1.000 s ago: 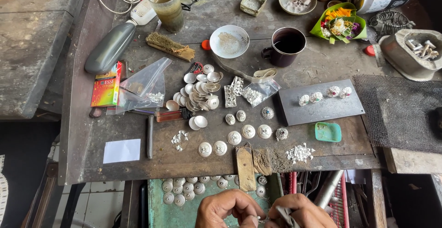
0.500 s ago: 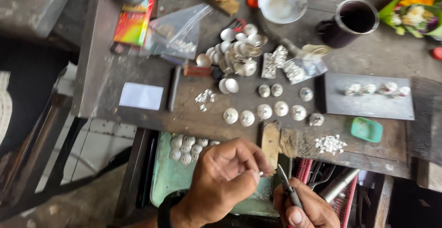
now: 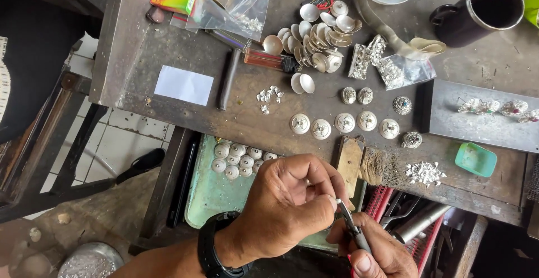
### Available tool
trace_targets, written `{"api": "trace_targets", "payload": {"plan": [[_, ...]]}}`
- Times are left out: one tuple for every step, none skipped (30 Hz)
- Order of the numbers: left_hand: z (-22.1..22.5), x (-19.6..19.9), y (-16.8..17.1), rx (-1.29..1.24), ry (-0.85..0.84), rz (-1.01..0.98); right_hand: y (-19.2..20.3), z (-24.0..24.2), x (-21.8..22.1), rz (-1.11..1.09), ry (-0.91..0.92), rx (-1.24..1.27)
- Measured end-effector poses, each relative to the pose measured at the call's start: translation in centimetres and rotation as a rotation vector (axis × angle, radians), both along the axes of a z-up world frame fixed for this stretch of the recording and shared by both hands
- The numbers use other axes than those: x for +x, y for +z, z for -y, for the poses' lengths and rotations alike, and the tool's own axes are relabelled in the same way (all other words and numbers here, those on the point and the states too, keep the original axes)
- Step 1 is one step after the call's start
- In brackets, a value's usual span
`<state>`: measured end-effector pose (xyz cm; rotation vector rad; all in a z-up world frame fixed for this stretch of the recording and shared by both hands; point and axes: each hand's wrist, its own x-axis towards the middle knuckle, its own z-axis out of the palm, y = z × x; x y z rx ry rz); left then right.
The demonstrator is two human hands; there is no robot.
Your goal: Assembling small silver jewelry components using pliers at a metalworking bench.
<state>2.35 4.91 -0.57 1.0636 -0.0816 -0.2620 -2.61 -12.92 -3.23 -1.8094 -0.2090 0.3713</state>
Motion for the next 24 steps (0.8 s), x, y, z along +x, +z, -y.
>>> {"api": "trace_targets", "payload": {"plan": [[0.0,0.0,0.0,0.000,0.002,-0.002,0.1,-0.1,-0.1,-0.002,0.002,0.000],[0.0,0.0,0.0,-0.009,0.000,-0.013,0.2,-0.1,-0.2,-0.015,-0.029,-0.040],[0.0,0.0,0.0,-0.018,-0.003,-0.024,0.3,-0.2,-0.2,-0.028,-0.061,-0.081],[0.1,0.0,0.0,-0.017,-0.002,-0.025,0.5,-0.3,-0.1,-0.029,-0.059,-0.080],[0.1,0.0,-0.1,-0.007,0.002,-0.029,0.7,-0.5,-0.1,0.003,-0.054,-0.095],[0.2,0.0,-0.2,0.003,0.006,-0.033,0.9,-0.7,0.0,0.035,-0.049,-0.109],[0.2,0.0,-0.2,0.004,0.007,-0.034,0.8,-0.6,0.0,0.034,-0.048,-0.109],[0.1,0.0,-0.2,0.010,0.006,-0.024,0.7,-0.6,0.0,0.054,-0.044,-0.116],[0.1,0.0,-0.2,0.016,0.005,-0.013,0.6,-0.6,0.0,0.074,-0.039,-0.122],[0.1,0.0,-0.2,0.017,0.007,-0.014,0.5,-0.4,0.0,0.073,-0.038,-0.121],[0.1,0.0,-0.2,0.033,0.005,-0.022,0.4,-0.2,0.1,0.047,-0.021,-0.141],[0.1,0.0,-0.2,0.050,0.004,-0.030,0.2,0.0,0.1,0.020,-0.003,-0.161],[0.1,0.0,-0.2,0.050,0.004,-0.030,0.2,0.0,0.1,0.019,-0.003,-0.161],[0.1,0.0,-0.1,0.045,0.005,-0.024,0.2,-0.1,0.1,0.046,-0.002,-0.165],[0.1,0.0,-0.1,0.040,0.005,-0.018,0.2,-0.1,0.1,0.072,-0.001,-0.169],[0.1,0.0,-0.1,0.041,0.005,-0.018,0.0,0.2,0.1,0.071,-0.001,-0.169],[0.1,0.0,-0.1,0.046,0.008,-0.011,-0.2,0.4,0.0,0.025,0.006,-0.171],[0.0,0.0,-0.1,0.051,0.010,-0.003,-0.4,0.7,0.0,-0.022,0.012,-0.174],[0.1,0.0,-0.1,0.051,0.010,-0.003,-0.3,0.5,0.0,-0.022,0.012,-0.173],[0.1,0.0,-0.1,0.057,0.013,0.000,-0.2,0.4,-0.1,-0.017,-0.017,-0.152],[0.1,0.0,-0.1,0.061,0.017,0.003,-0.1,0.2,-0.2,-0.013,-0.045,-0.130],[0.1,0.0,-0.1,0.062,0.017,0.003,0.1,0.2,0.0,-0.014,-0.045,-0.130],[0.1,0.0,-0.1,0.051,0.018,0.007,0.3,0.2,0.1,0.005,-0.018,-0.165],[0.1,0.0,-0.1,0.040,0.020,0.011,0.4,0.1,0.3,0.024,0.009,-0.201]]}}
